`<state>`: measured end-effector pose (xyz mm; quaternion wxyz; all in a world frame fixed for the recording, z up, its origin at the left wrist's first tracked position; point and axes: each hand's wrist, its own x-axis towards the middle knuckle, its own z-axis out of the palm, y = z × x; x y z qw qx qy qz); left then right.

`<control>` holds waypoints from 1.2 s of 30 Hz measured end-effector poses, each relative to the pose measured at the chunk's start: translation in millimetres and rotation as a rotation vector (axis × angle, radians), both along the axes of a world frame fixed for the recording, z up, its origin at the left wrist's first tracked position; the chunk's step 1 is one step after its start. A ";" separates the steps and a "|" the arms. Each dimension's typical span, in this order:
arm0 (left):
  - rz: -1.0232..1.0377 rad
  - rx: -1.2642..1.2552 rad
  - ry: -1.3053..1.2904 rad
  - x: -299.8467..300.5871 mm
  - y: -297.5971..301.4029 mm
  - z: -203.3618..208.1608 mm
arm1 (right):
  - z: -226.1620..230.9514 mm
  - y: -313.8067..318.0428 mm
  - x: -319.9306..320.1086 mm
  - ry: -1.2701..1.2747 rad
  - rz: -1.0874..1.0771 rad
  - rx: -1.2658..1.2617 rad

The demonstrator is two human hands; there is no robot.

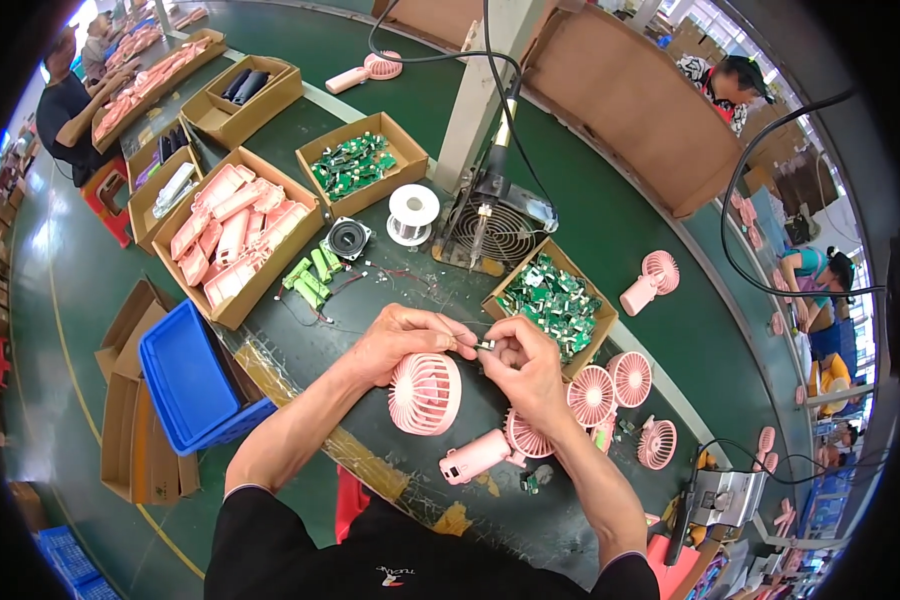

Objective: The person assembles small portable fans by inserting circuit boards, rechargeable batteries, and internal wires into plastic housings, then secures the components with an electric screwdriver.

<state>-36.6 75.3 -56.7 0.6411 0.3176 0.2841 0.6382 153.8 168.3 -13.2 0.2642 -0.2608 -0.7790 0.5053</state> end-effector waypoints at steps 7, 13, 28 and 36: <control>0.017 -0.053 0.003 1.1 2.3 4.1 | 12.1 8.1 6.4 0.078 -0.073 -0.574; -0.005 -0.064 -0.047 5.8 3.5 2.7 | 10.1 2.0 0.5 0.091 -0.166 -0.445; 0.007 -0.101 -0.089 9.4 3.9 1.4 | -5.6 -6.9 -3.9 0.092 -0.172 -0.139; 0.003 -0.161 -0.081 10.3 3.9 -0.8 | 2.1 -2.3 -3.8 0.085 -0.093 0.083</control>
